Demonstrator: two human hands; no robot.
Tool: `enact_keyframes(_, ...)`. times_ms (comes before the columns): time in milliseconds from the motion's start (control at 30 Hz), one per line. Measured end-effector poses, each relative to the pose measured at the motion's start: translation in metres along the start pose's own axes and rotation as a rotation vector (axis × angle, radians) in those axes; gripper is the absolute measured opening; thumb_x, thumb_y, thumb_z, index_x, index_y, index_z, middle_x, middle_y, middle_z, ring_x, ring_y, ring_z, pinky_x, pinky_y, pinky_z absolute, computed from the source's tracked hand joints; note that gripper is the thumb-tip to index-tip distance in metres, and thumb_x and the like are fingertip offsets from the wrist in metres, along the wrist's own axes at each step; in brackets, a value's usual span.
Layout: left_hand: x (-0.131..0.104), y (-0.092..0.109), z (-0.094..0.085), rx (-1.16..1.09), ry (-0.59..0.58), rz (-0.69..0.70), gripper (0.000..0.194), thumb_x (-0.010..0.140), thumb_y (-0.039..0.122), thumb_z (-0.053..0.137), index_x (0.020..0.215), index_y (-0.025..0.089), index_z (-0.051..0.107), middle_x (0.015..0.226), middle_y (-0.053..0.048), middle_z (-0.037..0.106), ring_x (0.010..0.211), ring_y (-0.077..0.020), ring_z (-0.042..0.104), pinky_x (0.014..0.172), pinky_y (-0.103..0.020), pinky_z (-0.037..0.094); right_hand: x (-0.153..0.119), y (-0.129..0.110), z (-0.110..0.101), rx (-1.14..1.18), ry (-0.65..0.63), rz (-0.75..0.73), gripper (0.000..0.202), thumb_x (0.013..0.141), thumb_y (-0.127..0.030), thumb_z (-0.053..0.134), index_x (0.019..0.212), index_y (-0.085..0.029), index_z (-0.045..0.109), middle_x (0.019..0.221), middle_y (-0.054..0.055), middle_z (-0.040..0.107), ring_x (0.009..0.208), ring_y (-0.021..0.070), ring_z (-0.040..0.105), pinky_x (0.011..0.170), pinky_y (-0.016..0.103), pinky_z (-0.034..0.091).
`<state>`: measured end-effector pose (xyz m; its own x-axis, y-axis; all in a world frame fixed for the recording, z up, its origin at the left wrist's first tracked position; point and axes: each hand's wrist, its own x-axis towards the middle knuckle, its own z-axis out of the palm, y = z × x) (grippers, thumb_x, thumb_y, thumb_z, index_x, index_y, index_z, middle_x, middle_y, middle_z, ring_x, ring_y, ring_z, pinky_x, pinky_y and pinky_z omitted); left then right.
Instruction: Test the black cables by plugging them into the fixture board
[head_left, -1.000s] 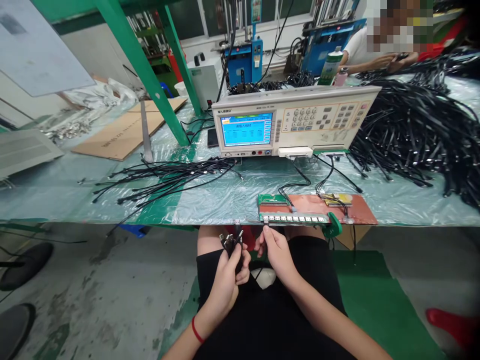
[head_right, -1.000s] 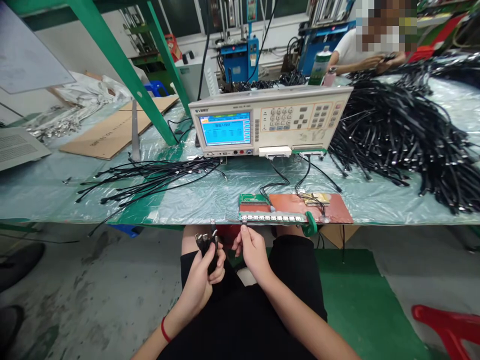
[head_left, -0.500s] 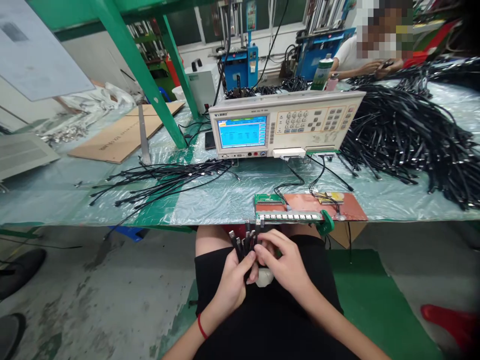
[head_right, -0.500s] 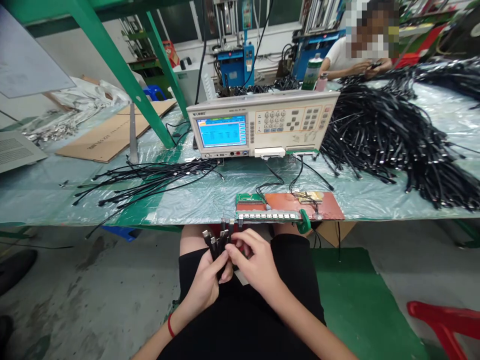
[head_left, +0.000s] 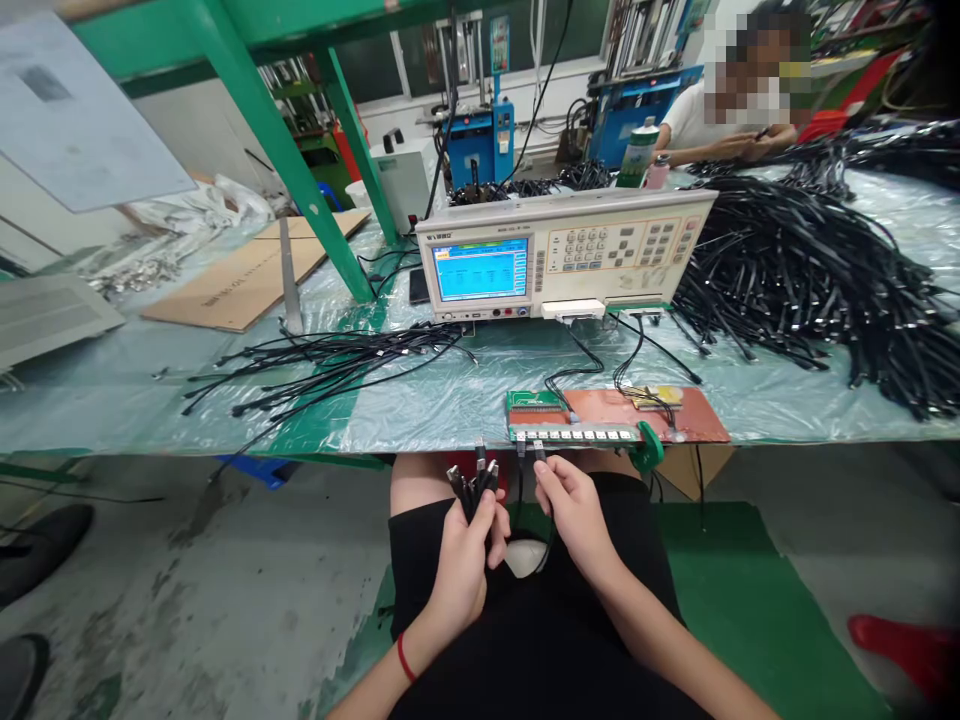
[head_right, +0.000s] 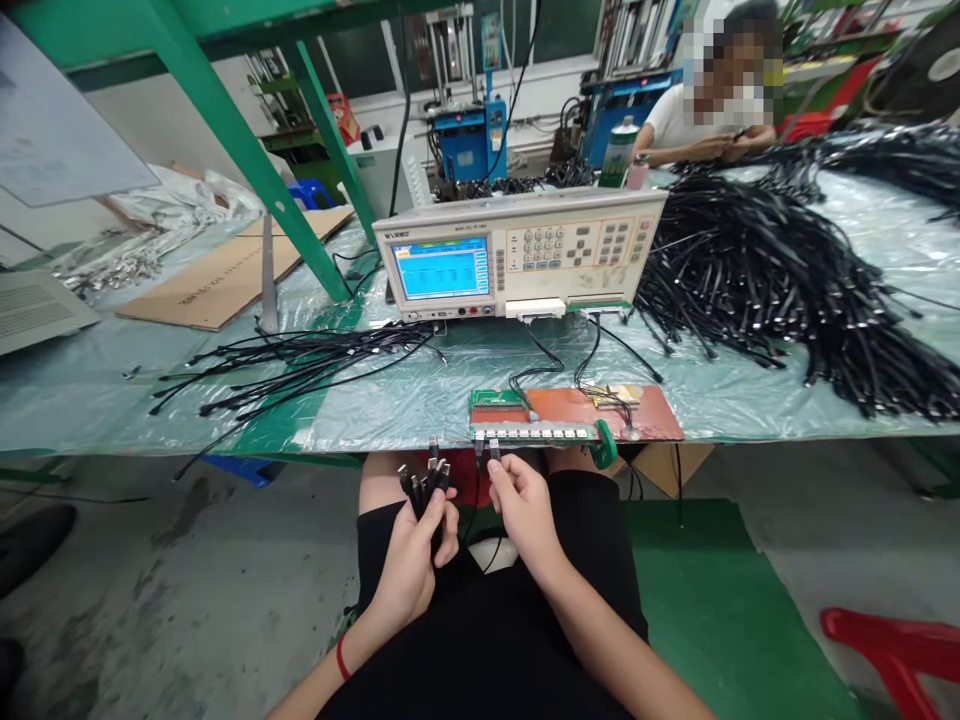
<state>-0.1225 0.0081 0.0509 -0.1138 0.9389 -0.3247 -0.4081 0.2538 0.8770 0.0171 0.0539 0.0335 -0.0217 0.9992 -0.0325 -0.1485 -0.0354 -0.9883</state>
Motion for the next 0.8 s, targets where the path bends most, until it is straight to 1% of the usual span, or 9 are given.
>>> enact_keyframes(100, 0.0, -0.003, 0.001, -0.028, -0.036, -0.048, 0.046, 0.083, 0.056, 0.072, 0.093, 0.013, 0.059, 0.058, 0.008, 0.049, 0.037, -0.0003, 0.023, 0.039, -0.019, 0.016, 0.007, 0.015, 0.003, -0.011, 0.0, 0.014, 0.052, 0.093, -0.06, 0.061, 0.065, -0.021, 0.042, 0.052, -0.003, 0.044, 0.049, 0.0112, 0.036, 0.05, 0.024, 0.029)
enact_keyframes(233, -0.001, -0.004, 0.004, -0.086, -0.072, -0.03, 0.042, 0.087, 0.051, 0.07, 0.077, 0.018, 0.047, 0.063, 0.007, 0.049, 0.038, -0.0001, 0.024, 0.041, -0.019, 0.018, 0.013, 0.025, 0.008, -0.018, 0.002, 0.019, 0.054, 0.091, -0.063, 0.06, 0.063, -0.021, 0.043, 0.052, -0.003, 0.045, 0.048, 0.0115, 0.036, 0.049, 0.024, 0.028)
enact_keyframes(400, -0.001, 0.002, 0.006, -0.186, -0.105, -0.03, 0.032, 0.09, 0.04, 0.066, 0.079, 0.019, 0.043, 0.066, 0.006, 0.049, 0.042, -0.0012, 0.027, 0.044, -0.02, 0.022, 0.021, 0.018, 0.003, -0.071, -0.031, 0.018, 0.054, 0.092, -0.065, 0.056, 0.063, -0.021, 0.045, 0.05, -0.002, 0.047, 0.046, 0.0122, 0.037, 0.047, 0.024, 0.029)
enact_keyframes(467, -0.001, 0.005, 0.008, -0.204, -0.121, -0.031, 0.031, 0.09, 0.038, 0.066, 0.08, 0.019, 0.043, 0.067, 0.006, 0.05, 0.043, -0.0015, 0.027, 0.045, -0.02, 0.022, 0.02, 0.009, -0.003, -0.25, 0.02, -0.074, 0.053, 0.093, -0.063, 0.056, 0.063, -0.02, 0.051, 0.052, 0.0, 0.049, 0.048, 0.0135, 0.04, 0.049, 0.025, 0.031)
enact_keyframes(533, -0.002, 0.007, 0.01, -0.214, -0.136, -0.032, 0.031, 0.09, 0.037, 0.067, 0.081, 0.02, 0.043, 0.067, 0.006, 0.05, 0.043, -0.0015, 0.028, 0.046, -0.02, 0.023, 0.014, -0.003, -0.007, -0.442, 0.128, -0.233, 0.048, 0.095, -0.056, 0.057, 0.064, -0.02, 0.057, 0.057, 0.002, 0.052, 0.054, 0.0152, 0.045, 0.053, 0.026, 0.034)
enact_keyframes(600, -0.003, 0.007, 0.012, -0.218, -0.149, -0.043, 0.029, 0.089, 0.036, 0.069, 0.084, 0.019, 0.046, 0.067, 0.006, 0.052, 0.043, -0.0014, 0.029, 0.045, -0.019, 0.023, 0.005, -0.016, -0.007, -0.497, 0.141, -0.333, 0.038, 0.096, -0.047, 0.059, 0.07, -0.02, 0.065, 0.064, 0.004, 0.056, 0.058, 0.0161, 0.048, 0.056, 0.028, 0.036)
enact_keyframes(667, -0.003, 0.004, 0.015, -0.208, -0.149, -0.051, 0.028, 0.087, 0.037, 0.071, 0.091, 0.019, 0.051, 0.067, 0.006, 0.055, 0.042, -0.002, 0.032, 0.045, -0.019, 0.025, -0.004, -0.025, -0.002, -0.429, 0.016, -0.324, 0.029, 0.095, -0.043, 0.063, 0.078, -0.021, 0.071, 0.073, 0.005, 0.061, 0.058, 0.0156, 0.049, 0.055, 0.028, 0.038)
enact_keyframes(733, -0.004, -0.001, 0.018, -0.182, -0.12, -0.042, 0.031, 0.085, 0.041, 0.073, 0.096, 0.019, 0.054, 0.067, 0.005, 0.056, 0.042, -0.0039, 0.037, 0.043, -0.02, 0.027, -0.01, -0.029, 0.004, -0.295, -0.09, -0.24, 0.027, 0.092, -0.045, 0.066, 0.081, -0.021, 0.071, 0.081, 0.006, 0.062, 0.056, 0.0149, 0.05, 0.052, 0.028, 0.041)
enact_keyframes(800, -0.003, -0.005, 0.02, -0.155, -0.067, -0.015, 0.036, 0.083, 0.044, 0.076, 0.1, 0.018, 0.057, 0.072, 0.003, 0.06, 0.049, -0.0073, 0.048, 0.043, -0.02, 0.033, -0.014, -0.03, 0.008, -0.102, -0.103, -0.118, 0.032, 0.092, -0.051, 0.065, 0.082, -0.02, 0.067, 0.077, 0.004, 0.06, 0.051, 0.0137, 0.049, 0.046, 0.027, 0.04)
